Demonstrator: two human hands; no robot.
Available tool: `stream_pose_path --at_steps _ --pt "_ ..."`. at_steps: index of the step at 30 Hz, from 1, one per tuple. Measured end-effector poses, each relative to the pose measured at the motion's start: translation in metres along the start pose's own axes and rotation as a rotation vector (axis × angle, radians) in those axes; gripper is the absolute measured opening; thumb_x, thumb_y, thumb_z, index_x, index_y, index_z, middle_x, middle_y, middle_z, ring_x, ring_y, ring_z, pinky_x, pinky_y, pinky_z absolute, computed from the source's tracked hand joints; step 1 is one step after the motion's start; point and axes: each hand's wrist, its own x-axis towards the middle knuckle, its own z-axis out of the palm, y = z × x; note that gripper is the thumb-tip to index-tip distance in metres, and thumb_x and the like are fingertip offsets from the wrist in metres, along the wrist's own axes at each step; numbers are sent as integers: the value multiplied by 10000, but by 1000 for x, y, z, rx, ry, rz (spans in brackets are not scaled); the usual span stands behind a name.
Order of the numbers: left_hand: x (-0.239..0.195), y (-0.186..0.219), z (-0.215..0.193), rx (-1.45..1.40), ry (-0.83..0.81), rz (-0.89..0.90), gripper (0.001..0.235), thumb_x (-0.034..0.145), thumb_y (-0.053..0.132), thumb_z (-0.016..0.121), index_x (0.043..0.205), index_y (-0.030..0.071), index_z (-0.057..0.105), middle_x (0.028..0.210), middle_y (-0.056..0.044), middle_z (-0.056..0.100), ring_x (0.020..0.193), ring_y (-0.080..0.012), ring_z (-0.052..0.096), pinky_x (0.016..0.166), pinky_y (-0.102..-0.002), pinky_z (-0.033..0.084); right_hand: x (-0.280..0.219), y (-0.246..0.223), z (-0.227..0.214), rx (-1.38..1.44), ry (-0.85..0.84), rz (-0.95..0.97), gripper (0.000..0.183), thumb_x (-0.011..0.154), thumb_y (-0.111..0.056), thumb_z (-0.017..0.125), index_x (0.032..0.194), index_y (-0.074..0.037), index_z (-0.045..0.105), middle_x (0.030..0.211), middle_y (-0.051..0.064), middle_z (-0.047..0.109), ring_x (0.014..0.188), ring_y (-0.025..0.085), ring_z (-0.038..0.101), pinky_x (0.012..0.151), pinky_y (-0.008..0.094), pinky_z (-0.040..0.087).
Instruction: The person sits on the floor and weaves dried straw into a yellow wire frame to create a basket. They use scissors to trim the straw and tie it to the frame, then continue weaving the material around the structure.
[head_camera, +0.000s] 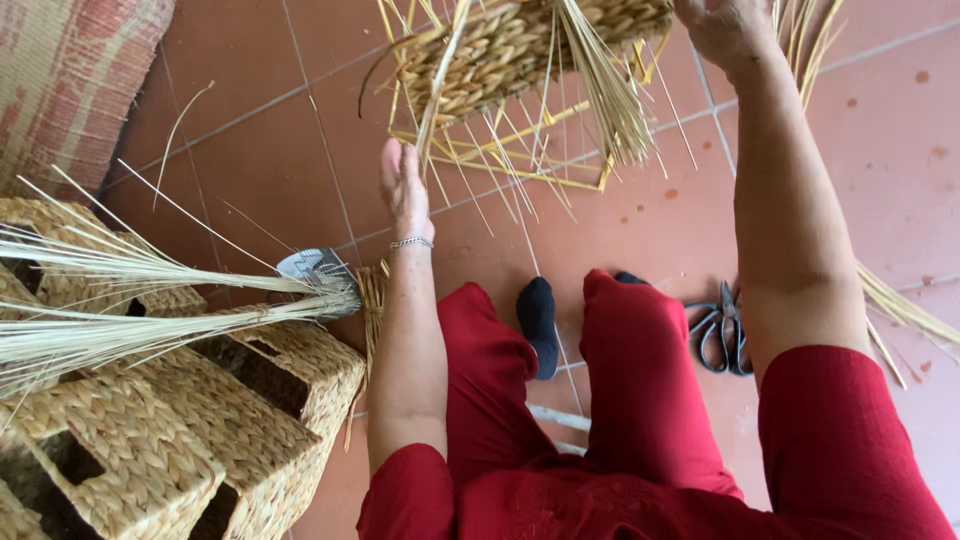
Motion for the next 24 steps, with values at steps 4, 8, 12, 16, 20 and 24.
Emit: stream_pose_path --at_steps 4,8,12,16,20,24 --pt "2 13 13 121 -86 -63 870 976 621 500 1592 41 295 1653 -208 306 1536 -313 306 1239 -470 267 34 6 22 182 -342 381 695 1087 -665 541 1265 -22 739 1092 198 689 970 330 710 830 524 519" --pt "-3 25 24 119 -134 -91 956 923 681 468 1613 57 249 1681 -192 225 1554 -308 220 1216 -504 207 36 23 48 549 -301 220 662 1046 -637 529 1344 -64 674 1151 86 736 1039 195 696 916 466 475" --pt "1 27 30 86 -161 -94 996 933 685 503 1616 35 182 1696 -189 161 1580 -305 152 1254 -481 178 37 27 66 769 -336 139 729 1083 -658 579 1382 5 638 1196 91 745 1109 177 710 1053 440 480" --pt "8 20 30 13 -170 -113 1020 909 671 564 1607 12 218 1686 -202 223 1575 -316 195 1262 -472 180 33 29 65 1132 -412 219 699 1027 -602 648 1339 24 624 1165 115 748 1007 189 756 923 403 619" --pt "7 28 30 -10 -99 -147 1020 877 671 608 1599 34 274 1670 -188 270 1562 -312 240 1257 -501 196 29 13 60 1008 -348 129 621 1073 -529 681 1362 19 633 1124 123 707 898 178 691 788 357 606" --pt "1 43 29 -123 -88 -159 914 855 656 592 1568 125 379 1649 -131 358 1516 -305 315 1196 -592 241 21 4 47 1263 -273 -6 551 1110 -430 686 1389 41 621 1224 117 719 1072 198 718 954 373 626"
